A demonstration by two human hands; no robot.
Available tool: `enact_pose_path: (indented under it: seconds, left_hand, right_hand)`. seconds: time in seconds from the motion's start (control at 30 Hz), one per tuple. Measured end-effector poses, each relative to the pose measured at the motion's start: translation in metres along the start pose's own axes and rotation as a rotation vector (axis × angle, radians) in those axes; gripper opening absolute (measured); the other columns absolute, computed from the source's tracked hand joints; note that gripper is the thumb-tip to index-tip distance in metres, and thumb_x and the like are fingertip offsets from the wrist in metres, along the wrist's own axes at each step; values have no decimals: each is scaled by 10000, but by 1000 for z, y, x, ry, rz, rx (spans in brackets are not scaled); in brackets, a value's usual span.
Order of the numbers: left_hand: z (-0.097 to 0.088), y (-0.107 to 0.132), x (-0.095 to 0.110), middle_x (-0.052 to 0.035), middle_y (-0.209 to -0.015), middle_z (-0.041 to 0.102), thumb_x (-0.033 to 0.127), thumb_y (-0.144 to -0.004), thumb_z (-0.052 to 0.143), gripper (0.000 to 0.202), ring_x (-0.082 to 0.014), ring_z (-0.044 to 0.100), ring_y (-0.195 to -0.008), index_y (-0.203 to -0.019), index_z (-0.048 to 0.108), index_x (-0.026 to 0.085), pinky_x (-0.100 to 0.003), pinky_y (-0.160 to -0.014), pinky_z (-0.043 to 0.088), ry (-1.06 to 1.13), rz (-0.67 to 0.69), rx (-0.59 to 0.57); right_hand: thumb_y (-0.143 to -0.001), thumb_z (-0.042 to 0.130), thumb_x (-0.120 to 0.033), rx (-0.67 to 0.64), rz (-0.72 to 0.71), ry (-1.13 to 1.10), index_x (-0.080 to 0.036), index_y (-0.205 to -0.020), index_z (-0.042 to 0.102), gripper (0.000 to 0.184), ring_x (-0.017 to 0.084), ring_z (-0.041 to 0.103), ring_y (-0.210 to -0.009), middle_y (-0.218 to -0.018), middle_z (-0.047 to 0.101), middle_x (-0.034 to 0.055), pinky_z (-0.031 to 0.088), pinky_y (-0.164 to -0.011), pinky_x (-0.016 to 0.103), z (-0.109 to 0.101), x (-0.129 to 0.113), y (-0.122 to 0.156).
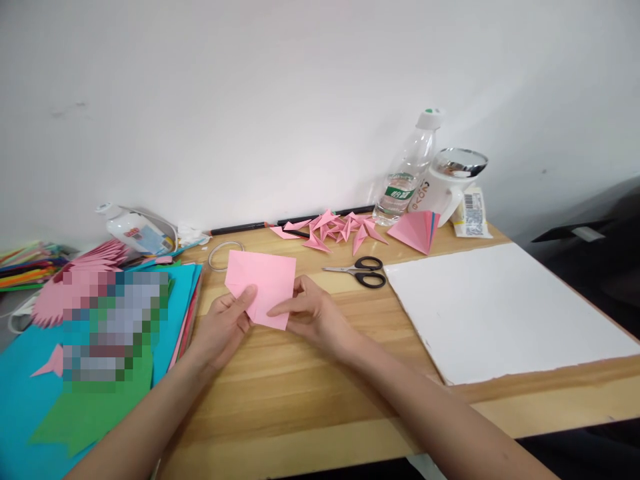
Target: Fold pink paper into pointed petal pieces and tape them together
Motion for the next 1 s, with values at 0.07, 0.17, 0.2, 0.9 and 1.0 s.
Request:
enact_pose_path:
  seconds: [0.07, 0.17, 0.2, 0.9, 1.0]
  left_hand:
    - [1, 0, 0, -98, -844, 716, 304, -720, 665, 230, -210, 647, -839, -819, 682, 97, -296, -715, 514, -36, 18, -20]
    - [1, -1, 0, -99, -808, 711, 342, -702, 673, 260, -211, 642, -812, -776, 677, 92, -291, -675, 508, -83, 32, -24]
    - [1, 0, -1, -95, -784, 708, 353, -695, 677, 269, -207, 640, -795, -759, 675, 92, -287, -661, 506, -99, 40, -25]
    - [18, 9, -9, -20, -569, 627, 379, -628, 713, 255, -133, 552, -580, -615, 651, 132, -230, -531, 440, -119, 32, -60]
    - [15, 10, -10, 26, -441, 506, 411, -600, 723, 349, -81, 444, -474, -465, 560, 133, -200, -484, 390, -203, 45, 3]
  right_hand:
    - [-734, 672, -263, -34, -2, -6, -295, -874, 708, 148, 206, 528, -978, -1056, 510, 56, 480, -784, 340, -2, -2, -1]
    - [-737, 669, -287, -35, 13, 23, -263, -820, 709, 95, 210, 530, -970, -1025, 523, 57, 478, -781, 342, -4, -3, -3]
    - [-733, 672, -296, -14, 27, 31, -251, -800, 703, 87, 203, 537, -938, -988, 529, 55, 480, -767, 335, -4, -2, -4]
    - [-741, 642, -342, 207, 220, -155, -186, -711, 578, 172, 161, 550, -704, -781, 520, 24, 518, -601, 290, 6, 6, 0]
    - [-736, 649, -359, 236, 256, -204, -183, -716, 558, 199, 151, 553, -665, -753, 522, 15, 527, -582, 288, 7, 6, 1]
Point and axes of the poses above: each hand's wrist, its own y-axis away from the middle knuckle, its own z-axis out of the palm, x = y × z, the point moved 2 cm from there along -y, towards the middle knuckle
